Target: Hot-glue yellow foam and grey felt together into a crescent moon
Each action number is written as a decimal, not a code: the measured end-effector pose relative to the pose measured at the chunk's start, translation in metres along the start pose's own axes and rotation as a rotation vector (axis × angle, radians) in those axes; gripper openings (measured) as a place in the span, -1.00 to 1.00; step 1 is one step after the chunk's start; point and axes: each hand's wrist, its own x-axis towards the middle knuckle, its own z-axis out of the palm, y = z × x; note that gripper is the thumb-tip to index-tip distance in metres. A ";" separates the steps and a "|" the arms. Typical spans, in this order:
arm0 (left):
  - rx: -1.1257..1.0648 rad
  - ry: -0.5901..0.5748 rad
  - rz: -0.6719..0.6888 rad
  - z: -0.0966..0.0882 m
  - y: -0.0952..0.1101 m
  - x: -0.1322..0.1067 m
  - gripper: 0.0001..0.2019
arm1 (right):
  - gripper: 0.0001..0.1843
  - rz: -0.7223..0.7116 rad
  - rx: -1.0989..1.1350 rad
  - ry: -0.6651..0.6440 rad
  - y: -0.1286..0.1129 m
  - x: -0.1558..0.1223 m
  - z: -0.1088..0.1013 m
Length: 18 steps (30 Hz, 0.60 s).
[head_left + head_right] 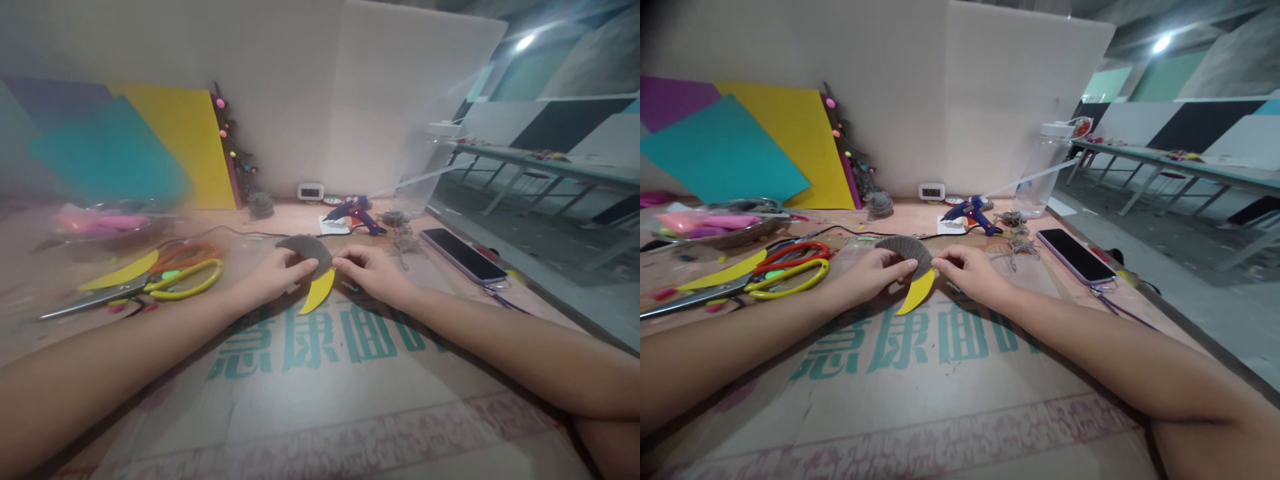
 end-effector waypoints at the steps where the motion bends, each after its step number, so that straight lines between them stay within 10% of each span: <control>1: -0.007 0.020 -0.008 0.000 0.000 0.000 -0.66 | -0.71 0.004 0.005 0.004 0.000 0.000 0.000; 18: -0.037 0.003 0.017 -0.001 -0.005 0.002 -0.63 | -0.75 0.024 0.075 -0.023 0.005 0.001 0.000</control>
